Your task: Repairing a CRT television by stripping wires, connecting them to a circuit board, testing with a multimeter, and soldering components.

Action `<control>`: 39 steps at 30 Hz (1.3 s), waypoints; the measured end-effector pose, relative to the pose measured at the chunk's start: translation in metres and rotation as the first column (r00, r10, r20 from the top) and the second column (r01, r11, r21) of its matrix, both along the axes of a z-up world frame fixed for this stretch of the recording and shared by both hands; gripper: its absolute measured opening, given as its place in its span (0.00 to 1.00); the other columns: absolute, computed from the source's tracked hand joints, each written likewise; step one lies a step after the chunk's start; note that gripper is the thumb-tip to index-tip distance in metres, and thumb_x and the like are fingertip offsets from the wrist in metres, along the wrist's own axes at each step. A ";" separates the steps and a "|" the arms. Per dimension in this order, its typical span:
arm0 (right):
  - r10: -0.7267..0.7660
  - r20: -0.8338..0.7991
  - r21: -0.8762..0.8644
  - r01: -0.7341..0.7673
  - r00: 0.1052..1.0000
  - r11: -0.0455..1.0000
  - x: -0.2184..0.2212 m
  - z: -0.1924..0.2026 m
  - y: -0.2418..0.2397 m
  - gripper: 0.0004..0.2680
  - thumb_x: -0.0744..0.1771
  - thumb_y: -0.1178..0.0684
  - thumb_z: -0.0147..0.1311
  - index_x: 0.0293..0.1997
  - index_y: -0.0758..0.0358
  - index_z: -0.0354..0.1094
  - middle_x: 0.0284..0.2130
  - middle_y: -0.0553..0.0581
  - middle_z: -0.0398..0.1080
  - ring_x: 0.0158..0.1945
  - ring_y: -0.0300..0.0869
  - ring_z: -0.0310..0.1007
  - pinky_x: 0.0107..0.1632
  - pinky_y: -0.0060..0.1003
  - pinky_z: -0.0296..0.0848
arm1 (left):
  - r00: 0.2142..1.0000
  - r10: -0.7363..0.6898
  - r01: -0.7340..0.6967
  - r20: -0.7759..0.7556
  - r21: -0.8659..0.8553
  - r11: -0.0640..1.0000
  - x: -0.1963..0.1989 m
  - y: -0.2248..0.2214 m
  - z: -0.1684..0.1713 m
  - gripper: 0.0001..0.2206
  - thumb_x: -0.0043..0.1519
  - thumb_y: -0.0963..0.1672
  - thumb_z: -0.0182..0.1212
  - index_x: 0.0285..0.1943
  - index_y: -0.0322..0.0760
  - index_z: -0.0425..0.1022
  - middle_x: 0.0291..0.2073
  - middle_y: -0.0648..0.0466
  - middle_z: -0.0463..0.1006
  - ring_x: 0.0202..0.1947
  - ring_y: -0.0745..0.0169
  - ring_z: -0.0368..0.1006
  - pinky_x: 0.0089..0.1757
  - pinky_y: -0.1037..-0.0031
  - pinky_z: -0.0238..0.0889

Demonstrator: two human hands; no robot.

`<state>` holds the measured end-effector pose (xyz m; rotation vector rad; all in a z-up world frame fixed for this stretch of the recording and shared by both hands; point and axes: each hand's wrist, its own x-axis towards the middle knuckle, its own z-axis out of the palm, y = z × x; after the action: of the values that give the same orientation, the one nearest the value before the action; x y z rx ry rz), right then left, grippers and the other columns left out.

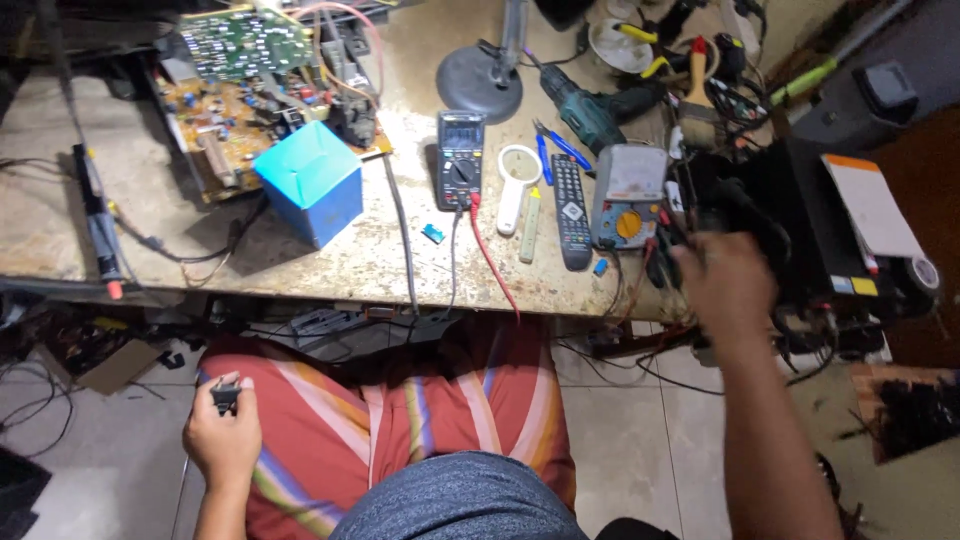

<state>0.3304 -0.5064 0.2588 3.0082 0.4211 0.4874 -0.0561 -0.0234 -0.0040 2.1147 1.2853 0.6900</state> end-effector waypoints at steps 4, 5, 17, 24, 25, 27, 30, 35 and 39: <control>0.155 -0.410 0.208 -0.073 0.899 0.975 -0.050 -0.002 0.087 0.07 0.68 0.46 0.51 0.38 0.53 0.72 0.30 0.53 0.73 0.33 0.48 0.69 0.38 0.46 0.64 | 0.998 -0.031 0.030 0.046 0.023 0.999 0.002 -0.003 0.000 0.09 0.66 0.46 0.65 0.53 0.45 0.80 0.40 0.54 0.84 0.34 0.48 0.78 0.41 0.58 0.68; 0.143 -0.596 0.169 -0.050 0.790 0.984 -0.070 0.006 0.110 0.13 0.69 0.43 0.49 0.26 0.55 0.68 0.21 0.51 0.67 0.26 0.43 0.62 0.33 0.43 0.56 | 0.997 -0.055 0.052 0.053 0.066 0.996 0.002 -0.003 -0.001 0.09 0.66 0.45 0.66 0.54 0.43 0.80 0.39 0.52 0.84 0.35 0.47 0.79 0.40 0.58 0.68; 0.712 -0.499 0.671 -0.299 0.494 0.679 -0.132 -0.151 0.138 0.14 0.73 0.48 0.43 0.27 0.60 0.62 0.23 0.56 0.68 0.30 0.49 0.69 0.39 0.46 0.62 | 0.508 -0.859 0.842 0.064 0.172 0.511 0.074 -0.135 0.132 0.14 0.64 0.49 0.61 0.27 0.41 0.68 0.22 0.54 0.71 0.27 0.53 0.71 0.31 0.62 0.63; 0.502 -0.780 0.424 -0.275 0.373 0.863 -0.160 -0.076 0.151 0.11 0.70 0.46 0.42 0.33 0.50 0.70 0.30 0.52 0.79 0.35 0.48 0.78 0.38 0.43 0.67 | 0.547 -0.790 0.790 0.275 0.142 0.597 0.133 -0.173 0.134 0.09 0.63 0.50 0.62 0.39 0.43 0.78 0.36 0.58 0.84 0.39 0.55 0.79 0.39 0.65 0.69; 0.477 -0.787 0.372 -0.315 0.391 0.873 -0.160 -0.070 0.149 0.11 0.70 0.42 0.46 0.33 0.52 0.69 0.28 0.54 0.77 0.33 0.50 0.76 0.36 0.45 0.64 | 0.565 -0.779 0.789 0.271 0.100 0.607 0.137 -0.173 0.136 0.09 0.63 0.49 0.63 0.35 0.43 0.74 0.31 0.58 0.82 0.35 0.53 0.78 0.35 0.63 0.67; 0.454 -0.790 0.315 -0.362 0.413 0.877 -0.156 -0.049 0.137 0.13 0.69 0.38 0.49 0.33 0.54 0.67 0.27 0.55 0.75 0.31 0.52 0.73 0.34 0.48 0.62 | 0.586 -0.763 0.780 0.271 0.064 0.622 0.142 -0.171 0.139 0.11 0.62 0.48 0.64 0.30 0.43 0.70 0.26 0.58 0.80 0.31 0.51 0.77 0.32 0.61 0.64; 0.506 -0.754 0.218 -0.567 0.418 0.794 -0.145 0.010 0.111 0.08 0.67 0.40 0.55 0.36 0.47 0.74 0.28 0.54 0.77 0.33 0.53 0.76 0.33 0.48 0.64 | 0.623 -0.721 0.742 0.304 0.065 0.668 0.142 -0.164 0.137 0.13 0.62 0.46 0.62 0.27 0.44 0.63 0.22 0.55 0.71 0.26 0.51 0.70 0.30 0.63 0.59; -0.244 -0.547 -0.343 0.051 0.801 0.938 -0.115 0.132 0.063 0.13 0.67 0.34 0.45 0.57 0.10 0.70 0.60 0.15 0.69 0.65 0.26 0.71 0.66 0.32 0.70 | 0.714 -0.661 0.688 0.232 -0.052 0.724 0.142 -0.155 0.121 0.11 0.60 0.44 0.59 0.26 0.44 0.63 0.24 0.58 0.68 0.24 0.56 0.66 0.27 0.64 0.58; 0.159 -0.099 -0.192 -0.176 0.982 0.966 -0.083 0.174 0.023 0.15 0.66 0.40 0.56 0.59 0.33 0.74 0.48 0.41 0.80 0.43 0.39 0.82 0.41 0.38 0.78 | 0.703 -0.667 0.695 0.248 -0.041 0.718 0.143 -0.157 0.134 0.09 0.60 0.43 0.58 0.26 0.44 0.65 0.25 0.59 0.69 0.24 0.60 0.68 0.26 0.67 0.59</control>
<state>0.2478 -0.4833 0.4324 2.8188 0.6911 0.3090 0.0873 -0.1808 0.1299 2.1124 0.3349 0.4593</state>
